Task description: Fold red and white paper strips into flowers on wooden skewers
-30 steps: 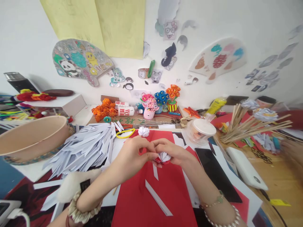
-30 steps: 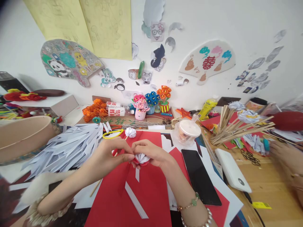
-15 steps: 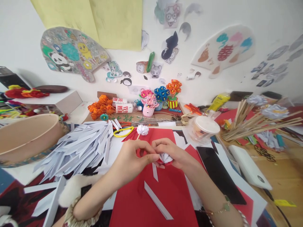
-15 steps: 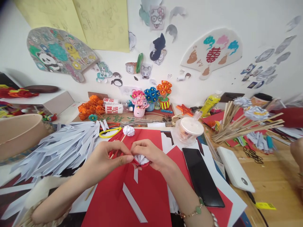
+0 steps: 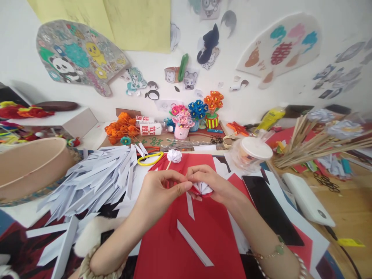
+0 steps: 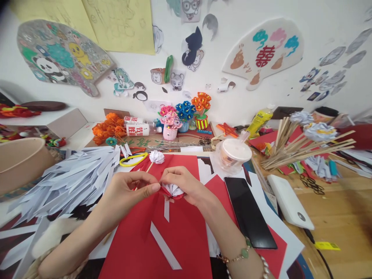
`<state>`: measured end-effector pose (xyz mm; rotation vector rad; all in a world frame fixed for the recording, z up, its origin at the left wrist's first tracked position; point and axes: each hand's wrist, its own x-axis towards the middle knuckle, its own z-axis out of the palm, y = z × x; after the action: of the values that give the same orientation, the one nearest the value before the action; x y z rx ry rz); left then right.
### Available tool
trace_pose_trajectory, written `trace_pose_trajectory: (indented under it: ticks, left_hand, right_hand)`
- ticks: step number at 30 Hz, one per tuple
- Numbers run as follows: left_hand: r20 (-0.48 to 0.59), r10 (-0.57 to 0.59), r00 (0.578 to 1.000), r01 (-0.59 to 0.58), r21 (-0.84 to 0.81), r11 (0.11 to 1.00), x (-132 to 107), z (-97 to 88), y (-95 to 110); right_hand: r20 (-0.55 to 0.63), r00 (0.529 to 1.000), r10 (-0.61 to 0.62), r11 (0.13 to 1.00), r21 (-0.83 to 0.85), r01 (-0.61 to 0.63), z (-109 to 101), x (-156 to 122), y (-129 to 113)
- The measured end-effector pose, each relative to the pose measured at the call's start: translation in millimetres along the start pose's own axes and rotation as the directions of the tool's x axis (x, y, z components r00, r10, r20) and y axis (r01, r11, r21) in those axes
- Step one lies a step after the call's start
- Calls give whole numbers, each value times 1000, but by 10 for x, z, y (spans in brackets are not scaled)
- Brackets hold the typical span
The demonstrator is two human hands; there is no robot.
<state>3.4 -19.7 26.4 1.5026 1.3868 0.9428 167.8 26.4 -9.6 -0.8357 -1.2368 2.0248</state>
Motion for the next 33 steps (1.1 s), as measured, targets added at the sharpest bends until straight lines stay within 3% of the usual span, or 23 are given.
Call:
trace_pose_trajectory:
  ticks: [6,10,13,18,20,22,25,30,33]
  left_hand:
    - [116,154,981,-154,-5,988,25,-32,-19]
    - [201,62,978,-25,-181,983,31,-24,-53]
    - [165,-10,986,48,-231,972,12,15,-58]
    - [269,-8,963,102,-338,935,-13,42,-45]
    - [203,8,979,41,-237,971,-12,32,-47]
    - [56,62,997,-60,-29,998,-12,24,-57]
    - [-61,183,981,-169,183,968,-18,38,-77]
    - [-72,202,977,-187,170,968,-26,69,-80]
    - [-23,177,984,-175,75,982,-22,48,-66]
  right_hand:
    - [74,997,24,999,-36,-22,-32,2,17]
    - [98,995,8,1000,-24,-6,-40,2,36]
    - [56,998,18,1000,-25,-17,-34,1,34]
    - [145,989,31,999,-14,-29,-17,4,30]
    - [115,993,10,1000,12,-11,-6,8,35]
    - [20,999,-40,998,43,39,10,11,38]
    - [-109,991,-83,996,24,86,38,11,36]
    - [-181,977,-116,993,-9,116,66,-1,32]
    - [-107,991,-77,995,61,84,66,-9,24]
